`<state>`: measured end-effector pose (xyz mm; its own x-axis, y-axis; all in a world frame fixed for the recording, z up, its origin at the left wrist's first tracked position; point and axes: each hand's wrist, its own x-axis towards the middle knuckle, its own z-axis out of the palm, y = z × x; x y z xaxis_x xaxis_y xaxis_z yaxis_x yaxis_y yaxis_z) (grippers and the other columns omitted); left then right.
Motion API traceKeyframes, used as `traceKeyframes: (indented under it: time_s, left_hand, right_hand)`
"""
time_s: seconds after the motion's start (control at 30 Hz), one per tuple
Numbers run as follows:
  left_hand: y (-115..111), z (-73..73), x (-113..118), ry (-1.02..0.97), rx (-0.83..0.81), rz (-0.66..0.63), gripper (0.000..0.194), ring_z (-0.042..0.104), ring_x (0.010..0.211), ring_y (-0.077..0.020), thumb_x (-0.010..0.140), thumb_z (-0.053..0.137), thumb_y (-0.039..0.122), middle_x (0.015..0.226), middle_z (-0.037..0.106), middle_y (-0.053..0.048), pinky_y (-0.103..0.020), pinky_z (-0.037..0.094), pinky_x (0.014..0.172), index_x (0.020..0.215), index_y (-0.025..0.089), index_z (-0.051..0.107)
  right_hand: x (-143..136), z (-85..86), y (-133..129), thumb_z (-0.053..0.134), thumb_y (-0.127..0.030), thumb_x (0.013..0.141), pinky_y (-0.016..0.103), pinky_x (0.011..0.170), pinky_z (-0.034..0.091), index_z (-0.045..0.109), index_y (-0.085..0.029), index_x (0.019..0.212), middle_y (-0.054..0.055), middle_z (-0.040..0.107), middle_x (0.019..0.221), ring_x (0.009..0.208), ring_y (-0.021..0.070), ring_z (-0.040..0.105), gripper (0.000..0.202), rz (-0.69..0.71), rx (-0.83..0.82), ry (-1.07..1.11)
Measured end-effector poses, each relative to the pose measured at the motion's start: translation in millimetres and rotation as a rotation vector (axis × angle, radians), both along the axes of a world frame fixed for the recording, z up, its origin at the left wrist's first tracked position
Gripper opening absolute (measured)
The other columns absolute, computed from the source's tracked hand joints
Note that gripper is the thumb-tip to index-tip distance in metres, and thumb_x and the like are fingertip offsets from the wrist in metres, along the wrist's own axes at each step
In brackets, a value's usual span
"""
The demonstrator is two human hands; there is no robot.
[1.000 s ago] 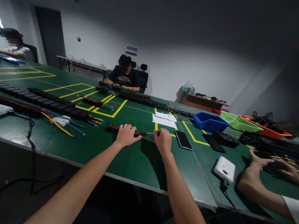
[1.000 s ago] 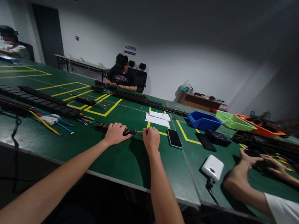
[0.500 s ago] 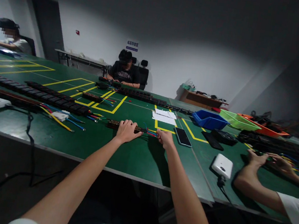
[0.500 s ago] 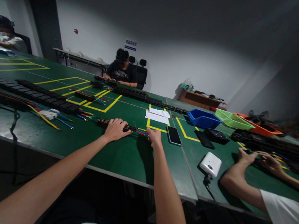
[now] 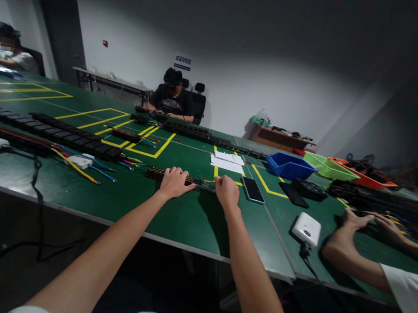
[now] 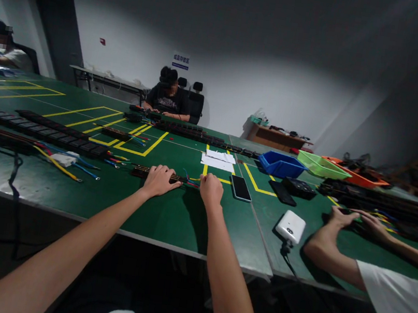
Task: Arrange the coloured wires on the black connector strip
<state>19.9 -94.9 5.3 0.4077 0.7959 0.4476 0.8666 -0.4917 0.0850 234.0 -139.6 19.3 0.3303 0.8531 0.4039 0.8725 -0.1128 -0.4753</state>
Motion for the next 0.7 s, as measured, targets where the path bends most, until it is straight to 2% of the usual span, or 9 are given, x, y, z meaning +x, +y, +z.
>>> traceKeyframes:
  time_s: [0.1,0.23,0.37,0.47,0.57,0.7]
  left_hand:
    - [-3,1.8,0,-0.027,0.004,-0.008,0.060,0.053,0.104,-0.0325,0.090,0.043,0.073,0.107,0.064,-0.015,-0.044,0.034,0.090,0.107,0.021,0.067]
    - [-7,4.4,0,-0.060,0.006,0.012,0.058,0.052,0.107,-0.0326,0.091,0.042,0.072,0.108,0.064,-0.014,-0.045,0.032,0.093,0.109,0.022,0.067]
    - [-8,6.4,0,-0.053,0.002,0.015,0.058,0.051,0.106,-0.0318,0.092,0.041,0.072,0.110,0.063,-0.014,-0.045,0.033,0.093,0.110,0.022,0.066]
    - [-7,6.5,0,-0.050,0.030,0.000,0.058,0.052,0.104,-0.0314,0.092,0.041,0.072,0.108,0.063,-0.014,-0.044,0.033,0.091,0.108,0.022,0.066]
    - [-7,5.8,0,-0.062,0.048,-0.018,0.058,0.052,0.103,-0.0315,0.092,0.040,0.072,0.107,0.063,-0.013,-0.044,0.033,0.090,0.108,0.022,0.066]
    - [-6,4.9,-1,-0.068,0.056,-0.017,0.059,0.053,0.103,-0.0317,0.092,0.041,0.072,0.107,0.063,-0.014,-0.044,0.034,0.090,0.108,0.021,0.066]
  right_hand:
    - [8,-3.4,3,0.052,-0.041,0.097,0.029,0.072,0.040,0.066,-0.018,0.078,0.014,0.069,0.087,0.087,0.0243,0.064,0.033,-0.010,-0.026,0.150]
    - [15,-8.0,12,0.047,-0.038,0.096,0.026,0.066,0.040,0.065,-0.018,0.069,0.011,0.069,0.079,0.080,0.0215,0.063,0.038,0.023,-0.031,0.283]
    - [16,-12.7,18,0.045,-0.034,0.094,0.021,0.050,0.039,0.061,-0.016,0.065,0.005,0.063,0.062,0.058,0.0148,0.057,0.037,0.084,-0.069,0.479]
    - [17,-14.2,20,0.053,-0.033,0.092,0.018,0.041,0.037,0.058,-0.016,0.065,0.001,0.056,0.054,0.043,0.0097,0.047,0.032,0.108,-0.124,0.611]
    - [19,-14.3,20,0.060,-0.032,0.090,0.016,0.037,0.037,0.055,-0.017,0.064,-0.002,0.053,0.052,0.038,0.0066,0.043,0.031,0.112,-0.151,0.676]
    - [21,-16.2,20,0.055,-0.038,0.092,0.017,0.037,0.036,0.060,-0.016,0.067,0.000,0.055,0.052,0.040,0.0077,0.045,0.034,0.088,-0.110,0.653]
